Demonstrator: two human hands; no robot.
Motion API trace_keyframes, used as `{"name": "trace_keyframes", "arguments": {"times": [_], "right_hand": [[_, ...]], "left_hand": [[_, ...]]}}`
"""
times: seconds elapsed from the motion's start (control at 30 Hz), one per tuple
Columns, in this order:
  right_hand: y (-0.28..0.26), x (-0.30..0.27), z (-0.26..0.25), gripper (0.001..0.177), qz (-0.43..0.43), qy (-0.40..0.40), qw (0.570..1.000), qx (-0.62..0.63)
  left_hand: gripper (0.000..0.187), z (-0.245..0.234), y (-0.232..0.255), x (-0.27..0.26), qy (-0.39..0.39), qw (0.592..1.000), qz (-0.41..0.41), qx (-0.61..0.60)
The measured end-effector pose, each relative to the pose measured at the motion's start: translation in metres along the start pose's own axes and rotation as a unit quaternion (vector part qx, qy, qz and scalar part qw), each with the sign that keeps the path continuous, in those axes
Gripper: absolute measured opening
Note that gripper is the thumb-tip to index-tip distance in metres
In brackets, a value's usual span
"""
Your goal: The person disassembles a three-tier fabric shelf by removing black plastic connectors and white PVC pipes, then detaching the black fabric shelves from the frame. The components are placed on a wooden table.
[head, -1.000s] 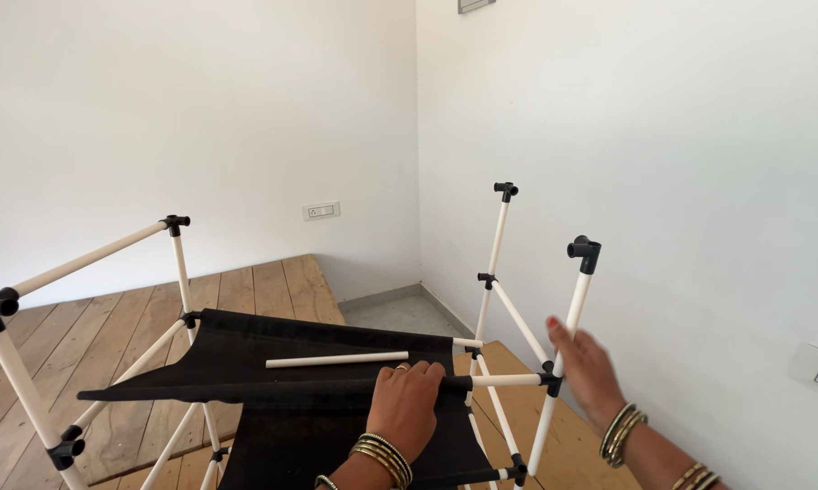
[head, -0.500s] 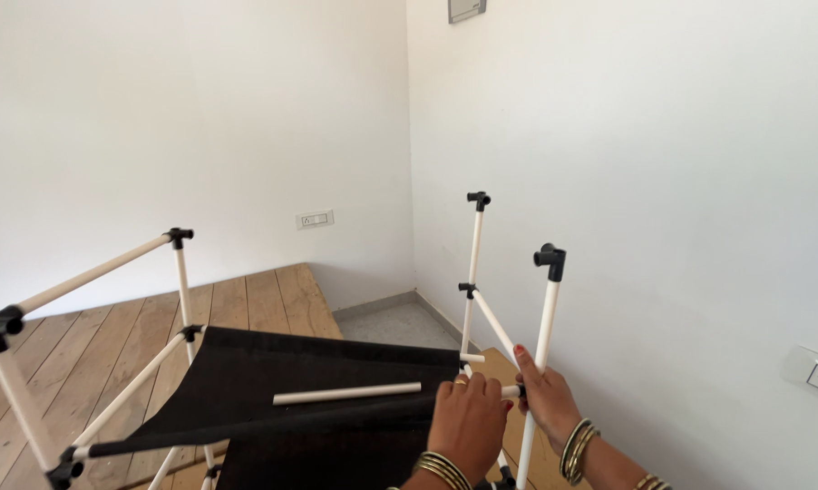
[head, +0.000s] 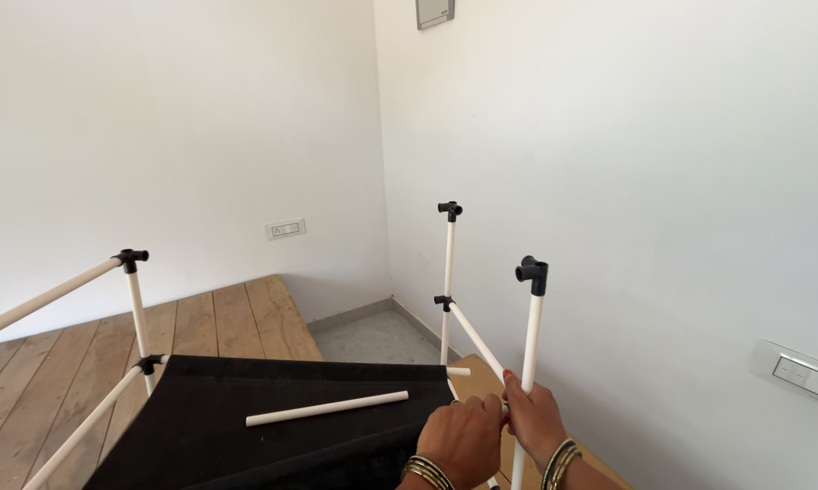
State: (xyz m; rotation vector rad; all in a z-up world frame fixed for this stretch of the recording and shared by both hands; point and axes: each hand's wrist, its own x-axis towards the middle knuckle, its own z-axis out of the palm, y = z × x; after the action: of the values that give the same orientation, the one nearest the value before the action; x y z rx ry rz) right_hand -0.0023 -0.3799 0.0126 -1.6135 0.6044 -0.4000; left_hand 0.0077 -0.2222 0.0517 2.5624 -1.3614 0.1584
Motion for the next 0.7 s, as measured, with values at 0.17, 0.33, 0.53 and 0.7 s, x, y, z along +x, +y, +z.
{"name": "trace_keyframes", "arguments": {"times": [0.17, 0.33, 0.53, 0.7], "right_hand": [[0.002, 0.001, 0.0, 0.047, 0.006, -0.007, 1.0, 0.016], [0.001, 0.003, 0.001, 0.046, 0.012, -0.01, 1.0, 0.004], [0.001, 0.0, 0.003, 0.045, 0.005, -0.003, 1.0, 0.014], [-0.002, -0.006, 0.004, 0.047, 0.0, -0.005, 1.0, 0.027]], "left_hand": [[0.032, -0.028, 0.004, 0.002, -0.098, 0.994, -0.048, -0.031], [0.044, -0.04, -0.001, 0.008, -0.097, 0.989, -0.066, -0.091], [0.044, -0.026, -0.005, 0.006, -0.07, 0.993, -0.061, -0.068], [0.021, 0.01, -0.004, -0.006, 0.121, 0.991, 0.031, 0.041]]}}
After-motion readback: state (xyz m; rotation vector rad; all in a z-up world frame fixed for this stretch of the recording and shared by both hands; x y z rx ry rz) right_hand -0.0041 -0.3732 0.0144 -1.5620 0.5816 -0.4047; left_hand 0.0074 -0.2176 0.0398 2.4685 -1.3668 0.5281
